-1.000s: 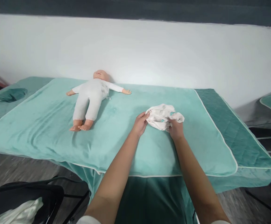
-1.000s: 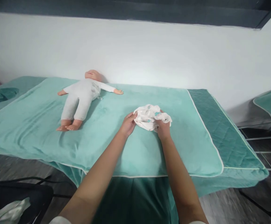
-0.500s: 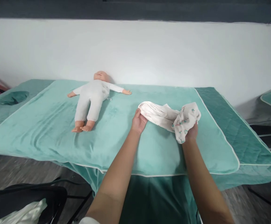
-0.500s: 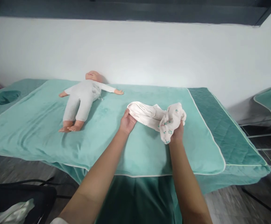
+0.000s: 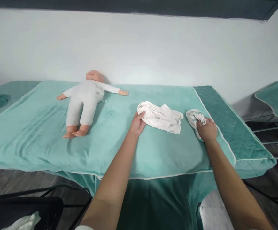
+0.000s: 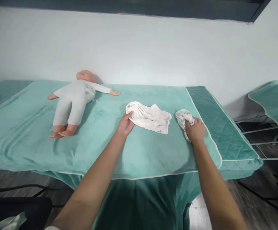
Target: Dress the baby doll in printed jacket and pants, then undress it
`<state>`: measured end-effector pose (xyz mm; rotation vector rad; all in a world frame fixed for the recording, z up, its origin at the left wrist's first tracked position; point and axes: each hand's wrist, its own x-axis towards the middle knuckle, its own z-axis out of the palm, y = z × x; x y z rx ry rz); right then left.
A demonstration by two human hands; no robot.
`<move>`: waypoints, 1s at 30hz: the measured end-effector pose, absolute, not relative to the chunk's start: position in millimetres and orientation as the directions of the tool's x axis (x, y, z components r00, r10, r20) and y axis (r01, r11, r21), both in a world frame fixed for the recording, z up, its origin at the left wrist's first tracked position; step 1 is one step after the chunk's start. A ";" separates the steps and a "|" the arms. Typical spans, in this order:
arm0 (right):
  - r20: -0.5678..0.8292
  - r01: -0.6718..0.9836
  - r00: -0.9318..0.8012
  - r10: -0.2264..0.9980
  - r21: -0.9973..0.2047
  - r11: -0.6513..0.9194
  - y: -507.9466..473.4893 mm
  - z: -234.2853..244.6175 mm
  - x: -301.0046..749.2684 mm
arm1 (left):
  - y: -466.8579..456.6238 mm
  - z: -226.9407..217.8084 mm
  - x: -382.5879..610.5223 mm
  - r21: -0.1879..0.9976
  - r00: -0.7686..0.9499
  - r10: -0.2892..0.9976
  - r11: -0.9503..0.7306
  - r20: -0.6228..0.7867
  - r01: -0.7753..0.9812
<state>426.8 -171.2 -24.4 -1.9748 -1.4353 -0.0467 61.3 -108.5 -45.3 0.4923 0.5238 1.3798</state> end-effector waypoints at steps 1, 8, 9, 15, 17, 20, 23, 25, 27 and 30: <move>0.381 0.850 0.416 0.826 -0.485 -0.204 -167.9 -35.1 421.9 | -109.3 -45.3 61.4 0.615 0.112 0.992 0.126 -0.062 -0.778; 0.522 0.897 0.367 0.770 -0.418 -0.143 -172.3 -43.2 424.7 | -110.7 -44.4 63.2 0.624 0.098 0.993 0.113 -0.059 -0.773; 0.579 0.916 0.337 0.742 -0.384 -0.117 -176.5 -36.7 421.4 | -109.5 -44.6 63.3 0.620 0.095 0.993 0.116 -0.067 -0.776; 0.675 0.875 -0.005 0.738 -0.354 0.330 -166.9 -6.1 343.3 | -100.7 -49.2 62.6 0.617 0.114 0.989 0.146 -0.091 -0.773; 0.595 0.768 -0.077 0.800 -0.477 0.428 -144.4 -4.8 311.1 | -99.3 -49.5 61.5 0.612 0.120 0.988 0.156 -0.099 -0.776; 0.433 0.660 -0.162 0.887 -0.621 0.423 -104.4 -4.5 271.3 | -98.4 -48.2 59.7 0.589 0.124 0.985 0.170 -0.119 -0.790; 0.287 0.633 -0.270 0.919 -0.667 0.394 -73.9 3.6 243.0 | -98.4 -46.0 59.3 0.575 0.133 0.983 0.181 -0.126 -0.798; 0.182 0.621 -0.336 0.924 -0.694 0.363 -64.4 15.7 231.5 | -100.2 -43.7 59.7 0.591 0.147 0.984 0.178 -0.101 -0.787; 0.084 0.617 -0.430 0.899 -0.700 0.360 -64.6 32.5 226.6 | -104.9 -38.7 59.0 0.642 0.169 0.984 0.170 -0.065 -0.748; -0.010 0.664 -0.547 0.837 -0.615 0.426 -79.5 63.2 229.4 | -118.5 -19.8 52.8 0.791 0.212 0.976 0.172 -0.054 -0.587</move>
